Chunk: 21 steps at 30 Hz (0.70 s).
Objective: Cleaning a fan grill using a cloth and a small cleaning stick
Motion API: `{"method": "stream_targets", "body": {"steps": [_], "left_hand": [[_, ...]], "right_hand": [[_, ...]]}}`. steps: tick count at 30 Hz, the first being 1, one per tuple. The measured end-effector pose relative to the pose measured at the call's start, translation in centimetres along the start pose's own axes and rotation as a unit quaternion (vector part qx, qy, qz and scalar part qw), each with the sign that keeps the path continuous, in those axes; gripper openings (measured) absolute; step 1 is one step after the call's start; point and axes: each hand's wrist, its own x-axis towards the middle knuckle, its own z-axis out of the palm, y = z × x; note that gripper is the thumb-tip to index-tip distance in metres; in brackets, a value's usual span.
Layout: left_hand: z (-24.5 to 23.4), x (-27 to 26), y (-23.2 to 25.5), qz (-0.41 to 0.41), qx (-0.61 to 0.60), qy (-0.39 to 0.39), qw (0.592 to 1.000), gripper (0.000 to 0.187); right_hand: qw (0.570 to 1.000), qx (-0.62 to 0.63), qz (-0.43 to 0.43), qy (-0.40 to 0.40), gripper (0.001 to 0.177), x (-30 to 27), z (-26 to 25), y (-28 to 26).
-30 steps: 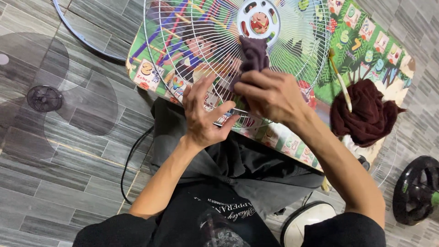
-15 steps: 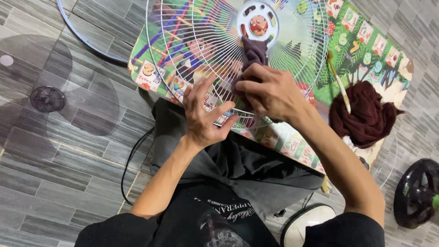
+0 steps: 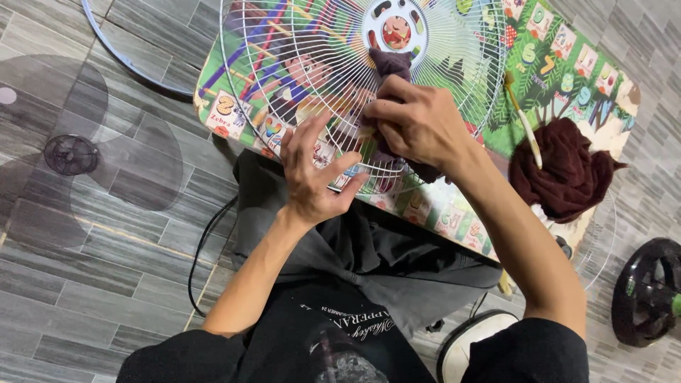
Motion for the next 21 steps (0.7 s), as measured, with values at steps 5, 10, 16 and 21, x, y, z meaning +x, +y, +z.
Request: {"method": "stream_targets", "body": {"steps": [5, 10, 16, 21], "left_hand": [[0.1, 0.0, 0.0, 0.002, 0.001, 0.007, 1.0, 0.029], [0.5, -0.5, -0.3, 0.005, 0.008, 0.009, 1.0, 0.03], [0.4, -0.6, -0.3, -0.002, -0.005, -0.001, 1.0, 0.032], [0.0, -0.4, 0.0, 0.007, 0.003, -0.009, 1.0, 0.032]], "right_hand": [[0.999, 0.001, 0.014, 0.03, 0.025, -0.8, 0.6, -0.4], [0.998, 0.037, -0.035, 0.046, 0.027, -1.2, 0.3, -1.7], [0.996, 0.015, -0.034, 0.087, 0.026, -1.4, 0.9, -0.9], [0.995, 0.012, -0.065, 0.074, 0.029, -1.4, 0.3, -1.4]]}}
